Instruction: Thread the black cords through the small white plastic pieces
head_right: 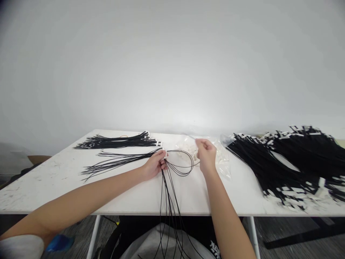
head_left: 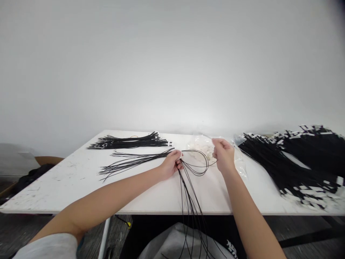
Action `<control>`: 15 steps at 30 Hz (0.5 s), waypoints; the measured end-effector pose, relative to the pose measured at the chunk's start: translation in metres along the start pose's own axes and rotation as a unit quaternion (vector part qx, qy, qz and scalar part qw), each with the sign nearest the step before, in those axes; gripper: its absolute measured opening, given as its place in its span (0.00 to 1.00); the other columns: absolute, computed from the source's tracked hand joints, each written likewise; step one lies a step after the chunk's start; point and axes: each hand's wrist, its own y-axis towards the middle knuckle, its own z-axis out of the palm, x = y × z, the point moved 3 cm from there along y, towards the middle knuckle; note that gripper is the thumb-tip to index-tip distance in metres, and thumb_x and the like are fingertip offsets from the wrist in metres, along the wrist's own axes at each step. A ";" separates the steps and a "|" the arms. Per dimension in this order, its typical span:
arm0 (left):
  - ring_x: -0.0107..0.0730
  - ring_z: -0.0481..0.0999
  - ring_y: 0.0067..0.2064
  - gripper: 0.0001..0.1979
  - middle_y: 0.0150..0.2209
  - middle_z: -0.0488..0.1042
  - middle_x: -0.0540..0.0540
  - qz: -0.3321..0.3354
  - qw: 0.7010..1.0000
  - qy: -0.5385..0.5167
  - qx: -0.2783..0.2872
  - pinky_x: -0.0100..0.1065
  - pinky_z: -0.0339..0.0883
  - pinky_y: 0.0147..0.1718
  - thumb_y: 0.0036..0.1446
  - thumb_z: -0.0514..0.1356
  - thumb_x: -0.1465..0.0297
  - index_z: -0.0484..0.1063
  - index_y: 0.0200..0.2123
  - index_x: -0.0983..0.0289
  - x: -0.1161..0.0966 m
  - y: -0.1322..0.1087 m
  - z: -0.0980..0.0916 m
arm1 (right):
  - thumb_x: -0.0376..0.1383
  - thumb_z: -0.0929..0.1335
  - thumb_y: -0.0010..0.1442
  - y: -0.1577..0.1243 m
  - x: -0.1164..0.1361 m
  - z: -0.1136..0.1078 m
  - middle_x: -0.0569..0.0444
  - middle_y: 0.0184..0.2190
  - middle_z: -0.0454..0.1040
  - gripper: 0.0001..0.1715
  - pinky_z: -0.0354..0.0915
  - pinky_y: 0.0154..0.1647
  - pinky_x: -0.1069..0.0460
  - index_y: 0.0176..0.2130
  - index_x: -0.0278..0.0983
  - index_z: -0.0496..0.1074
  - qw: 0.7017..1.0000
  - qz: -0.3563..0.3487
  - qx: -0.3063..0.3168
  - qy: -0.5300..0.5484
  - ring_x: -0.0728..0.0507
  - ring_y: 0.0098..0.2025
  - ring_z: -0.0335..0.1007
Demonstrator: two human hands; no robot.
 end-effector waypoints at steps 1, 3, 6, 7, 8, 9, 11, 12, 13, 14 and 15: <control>0.20 0.57 0.15 0.12 0.16 0.53 0.43 0.000 1.000 -0.002 -0.002 0.29 0.61 0.21 0.50 0.59 0.60 0.62 0.28 0.63 0.000 0.000 0.000 | 0.44 0.71 0.45 -0.005 0.000 0.006 0.64 0.15 0.53 0.14 0.43 0.13 0.57 0.27 0.36 0.68 0.997 -0.031 0.033 -0.061 0.56 0.15 0.43; 0.20 0.57 0.15 0.12 0.16 0.53 0.43 0.000 1.000 -0.007 -0.003 0.29 0.61 0.20 0.50 0.59 0.60 0.62 0.28 0.63 0.000 0.000 0.001 | 0.45 0.69 0.47 -0.014 -0.001 0.016 0.64 0.14 0.52 0.14 0.46 0.16 0.57 0.25 0.36 0.69 0.975 -0.106 0.095 -0.169 0.55 0.17 0.45; 0.21 0.57 0.15 0.12 0.15 0.53 0.43 0.004 1.000 -0.011 -0.007 0.28 0.60 0.20 0.50 0.58 0.61 0.62 0.28 0.62 -0.001 0.000 0.002 | 0.44 0.67 0.52 -0.025 -0.001 0.024 0.63 0.15 0.49 0.13 0.50 0.20 0.56 0.25 0.37 0.69 0.935 -0.193 0.142 -0.260 0.54 0.19 0.46; 0.21 0.57 0.15 0.11 0.15 0.53 0.43 0.004 1.000 -0.012 -0.008 0.28 0.59 0.19 0.51 0.58 0.61 0.62 0.28 0.62 -0.001 0.000 0.002 | 0.43 0.66 0.53 -0.026 -0.002 0.025 0.63 0.15 0.49 0.12 0.51 0.21 0.56 0.26 0.37 0.69 0.927 -0.208 0.147 -0.275 0.54 0.19 0.46; 0.21 0.57 0.15 0.11 0.15 0.53 0.43 0.004 1.000 -0.014 -0.008 0.28 0.59 0.19 0.51 0.58 0.61 0.62 0.28 0.62 -0.001 0.000 0.002 | 0.43 0.65 0.53 -0.027 -0.002 0.025 0.63 0.15 0.49 0.12 0.51 0.22 0.56 0.26 0.38 0.69 0.922 -0.217 0.150 -0.284 0.53 0.19 0.47; 0.21 0.57 0.15 0.11 0.15 0.54 0.43 0.003 1.000 -0.015 -0.008 0.28 0.59 0.19 0.51 0.57 0.61 0.62 0.28 0.62 -0.001 0.000 0.002 | 0.43 0.65 0.54 -0.027 -0.002 0.025 0.63 0.15 0.49 0.11 0.51 0.22 0.56 0.27 0.38 0.68 0.919 -0.221 0.150 -0.291 0.53 0.19 0.47; 0.21 0.58 0.15 0.11 0.15 0.54 0.44 0.002 1.000 -0.019 -0.007 0.29 0.60 0.20 0.52 0.57 0.61 0.62 0.28 0.62 -0.001 0.000 0.001 | 0.42 0.65 0.54 -0.026 -0.002 0.024 0.63 0.15 0.49 0.11 0.51 0.22 0.56 0.27 0.38 0.68 0.915 -0.223 0.148 -0.301 0.53 0.19 0.47; 0.21 0.58 0.15 0.10 0.15 0.54 0.44 0.003 1.000 -0.021 -0.006 0.29 0.60 0.20 0.52 0.57 0.61 0.62 0.28 0.62 -0.001 0.000 0.001 | 0.42 0.65 0.54 -0.026 -0.002 0.024 0.63 0.16 0.49 0.11 0.51 0.22 0.56 0.27 0.38 0.68 0.913 -0.225 0.148 -0.306 0.53 0.19 0.47; 0.21 0.58 0.15 0.10 0.15 0.54 0.44 0.004 1.000 -0.022 -0.004 0.29 0.61 0.20 0.52 0.57 0.62 0.62 0.28 0.62 -0.001 0.000 0.001 | 0.42 0.64 0.54 -0.026 -0.002 0.023 0.63 0.16 0.49 0.11 0.51 0.22 0.56 0.27 0.38 0.68 0.912 -0.227 0.148 -0.308 0.53 0.19 0.47; 0.21 0.58 0.15 0.10 0.16 0.54 0.44 0.006 1.000 -0.023 -0.002 0.29 0.61 0.20 0.52 0.57 0.62 0.62 0.28 0.62 -0.001 0.000 0.001 | 0.42 0.64 0.55 -0.026 -0.002 0.023 0.63 0.16 0.49 0.11 0.51 0.22 0.56 0.26 0.38 0.68 0.910 -0.228 0.151 -0.311 0.53 0.19 0.48; 0.21 0.58 0.15 0.10 0.16 0.54 0.44 0.007 1.000 -0.024 0.000 0.29 0.60 0.20 0.51 0.57 0.62 0.62 0.28 0.62 -0.001 0.000 0.001 | 0.42 0.64 0.55 -0.026 -0.001 0.024 0.63 0.16 0.49 0.11 0.52 0.22 0.56 0.26 0.38 0.68 0.909 -0.228 0.154 -0.314 0.53 0.19 0.48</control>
